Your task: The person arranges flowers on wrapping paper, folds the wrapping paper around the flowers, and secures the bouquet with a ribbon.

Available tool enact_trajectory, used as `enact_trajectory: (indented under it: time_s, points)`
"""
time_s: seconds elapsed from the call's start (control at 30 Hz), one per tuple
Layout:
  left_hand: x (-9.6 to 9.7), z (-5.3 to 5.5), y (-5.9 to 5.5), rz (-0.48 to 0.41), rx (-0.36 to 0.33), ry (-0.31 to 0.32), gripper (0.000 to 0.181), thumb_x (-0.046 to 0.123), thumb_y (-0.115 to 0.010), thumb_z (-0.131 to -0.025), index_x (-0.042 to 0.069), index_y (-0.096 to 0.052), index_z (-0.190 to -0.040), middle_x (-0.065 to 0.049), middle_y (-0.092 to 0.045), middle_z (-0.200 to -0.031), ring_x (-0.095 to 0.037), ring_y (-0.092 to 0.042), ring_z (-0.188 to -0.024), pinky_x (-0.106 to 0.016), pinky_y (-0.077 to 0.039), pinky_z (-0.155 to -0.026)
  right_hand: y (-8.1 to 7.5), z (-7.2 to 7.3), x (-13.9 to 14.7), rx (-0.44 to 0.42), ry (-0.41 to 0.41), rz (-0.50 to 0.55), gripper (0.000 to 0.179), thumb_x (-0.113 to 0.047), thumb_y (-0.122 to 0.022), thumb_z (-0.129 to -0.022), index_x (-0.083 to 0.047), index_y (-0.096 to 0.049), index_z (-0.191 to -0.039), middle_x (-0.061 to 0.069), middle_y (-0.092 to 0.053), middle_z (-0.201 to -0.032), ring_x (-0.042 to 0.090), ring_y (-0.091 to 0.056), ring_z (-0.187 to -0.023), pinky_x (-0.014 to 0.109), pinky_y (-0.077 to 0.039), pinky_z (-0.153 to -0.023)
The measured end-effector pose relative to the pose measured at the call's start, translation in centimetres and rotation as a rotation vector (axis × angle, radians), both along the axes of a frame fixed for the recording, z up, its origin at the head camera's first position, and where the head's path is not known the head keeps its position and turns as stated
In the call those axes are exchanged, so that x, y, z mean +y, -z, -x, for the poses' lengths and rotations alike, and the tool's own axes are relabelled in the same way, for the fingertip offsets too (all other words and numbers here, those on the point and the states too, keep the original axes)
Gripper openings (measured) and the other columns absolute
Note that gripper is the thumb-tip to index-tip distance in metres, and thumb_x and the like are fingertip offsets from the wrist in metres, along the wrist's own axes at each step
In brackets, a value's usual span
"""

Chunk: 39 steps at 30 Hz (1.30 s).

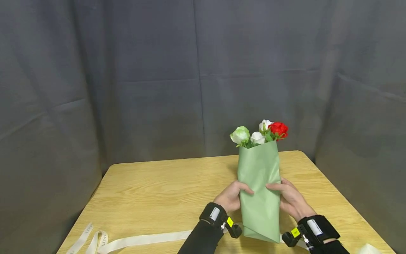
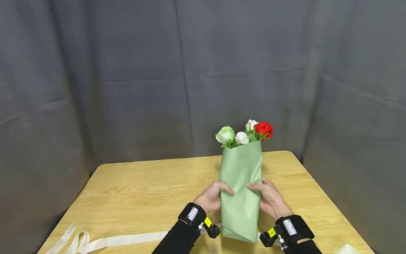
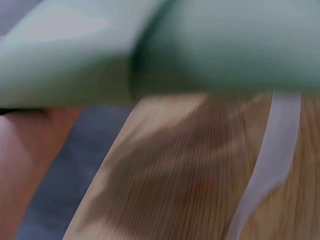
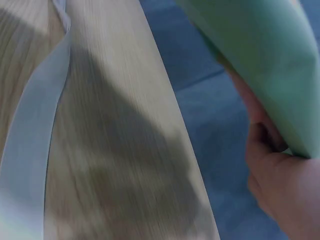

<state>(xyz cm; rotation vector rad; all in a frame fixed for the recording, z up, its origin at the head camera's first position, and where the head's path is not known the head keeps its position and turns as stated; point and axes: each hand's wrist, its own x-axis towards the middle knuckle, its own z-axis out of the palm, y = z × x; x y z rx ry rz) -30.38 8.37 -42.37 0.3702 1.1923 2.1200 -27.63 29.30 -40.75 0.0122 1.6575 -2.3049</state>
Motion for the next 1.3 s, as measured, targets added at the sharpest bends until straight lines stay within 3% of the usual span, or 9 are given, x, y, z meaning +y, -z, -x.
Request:
enact_trajectory:
  time_s: [0.17, 0.33, 0.4, 0.6, 0.8, 0.9, 1.07, 1.3]
  points:
    - [-1.9, 0.3, 0.3, 0.09, 0.064, -0.055, 0.046, 0.004, -0.061, -0.09, 0.012, -0.05, -0.134, -0.004, -0.062, -0.124, -0.019, -0.062, -0.111, -0.041, -0.048, -0.1, -0.1, 0.9, -1.4, 0.005, -0.016, -0.068, 0.067, -0.002, -0.058, -0.1, -0.008, -0.021, -0.155, 0.002, -0.049, -0.133, 0.015, -0.058, -0.118, 0.035, -0.048, -0.102]
    - [-4.1, 0.9, 0.8, 0.112, 0.105, -0.261, 0.04, 0.018, -0.066, -0.098, 0.01, -0.055, -0.135, -0.006, -0.067, -0.119, -0.019, -0.067, -0.104, -0.038, -0.054, -0.09, -0.2, 1.6, -3.3, 0.033, -0.074, -0.144, 0.071, -0.001, -0.061, -0.095, -0.004, -0.023, -0.155, 0.007, -0.055, -0.129, 0.021, -0.06, -0.114, 0.039, -0.05, -0.098]
    - [-4.9, 1.1, 1.0, 0.095, 0.105, -0.308, 0.04, 0.016, -0.065, -0.099, 0.01, -0.054, -0.137, -0.007, -0.067, -0.12, -0.019, -0.067, -0.105, -0.037, -0.054, -0.09, -0.2, 1.8, -4.2, 0.04, -0.088, -0.169, 0.073, -0.001, -0.062, -0.094, -0.003, -0.023, -0.155, 0.01, -0.056, -0.128, 0.023, -0.062, -0.112, 0.041, -0.051, -0.095]
    - [-7.4, 1.0, 1.4, 0.065, 0.133, -0.294, 0.044, 0.007, -0.053, -0.103, 0.007, -0.044, -0.146, -0.009, -0.061, -0.127, -0.02, -0.064, -0.111, -0.036, -0.054, -0.094, 0.2, 2.3, -6.3, 0.037, -0.113, -0.201, 0.073, -0.002, -0.062, -0.093, 0.0, -0.024, -0.155, 0.016, -0.055, -0.128, 0.027, -0.063, -0.109, 0.043, -0.053, -0.092]
    - [-8.2, 0.6, 1.7, 0.068, 0.137, -0.27, 0.048, 0.006, -0.049, -0.104, 0.01, -0.039, -0.151, -0.009, -0.057, -0.128, -0.02, -0.062, -0.113, -0.037, -0.052, -0.098, 0.4, 2.1, -6.7, -0.017, -0.124, -0.21, 0.055, -0.024, -0.058, -0.103, 0.002, -0.036, -0.147, 0.011, -0.061, -0.124, 0.024, -0.063, -0.111, 0.043, -0.05, -0.094]
    - [-8.2, 0.5, 1.9, 0.038, 0.084, -0.289, 0.046, 0.01, -0.049, -0.105, 0.007, -0.039, -0.15, -0.008, -0.058, -0.126, -0.019, -0.062, -0.112, -0.036, -0.052, -0.098, 0.6, 2.0, -6.8, -0.017, -0.115, -0.218, 0.052, -0.03, -0.057, -0.105, 0.002, -0.042, -0.144, 0.009, -0.065, -0.12, 0.024, -0.065, -0.109, 0.043, -0.051, -0.093]
    - [-8.0, 0.9, 2.1, -0.004, -0.031, -0.351, 0.039, 0.026, -0.051, -0.107, 0.005, -0.045, -0.14, -0.004, -0.063, -0.118, -0.014, -0.064, -0.105, -0.031, -0.053, -0.092, 1.3, 1.8, -7.1, -0.021, -0.11, -0.222, 0.045, -0.024, -0.061, -0.103, 0.006, -0.05, -0.135, 0.006, -0.069, -0.11, 0.021, -0.068, -0.101, 0.04, -0.054, -0.088]
    - [-8.0, 0.9, 3.1, 0.076, -0.074, -0.392, 0.038, 0.029, -0.049, -0.108, 0.003, -0.047, -0.136, -0.005, -0.064, -0.114, -0.014, -0.065, -0.102, -0.032, -0.052, -0.094, 3.0, 1.3, -8.0, -0.077, -0.042, -0.233, 0.051, -0.011, -0.059, -0.102, 0.01, -0.036, -0.143, 0.015, -0.061, -0.118, 0.024, -0.065, -0.101, 0.041, -0.054, -0.088]
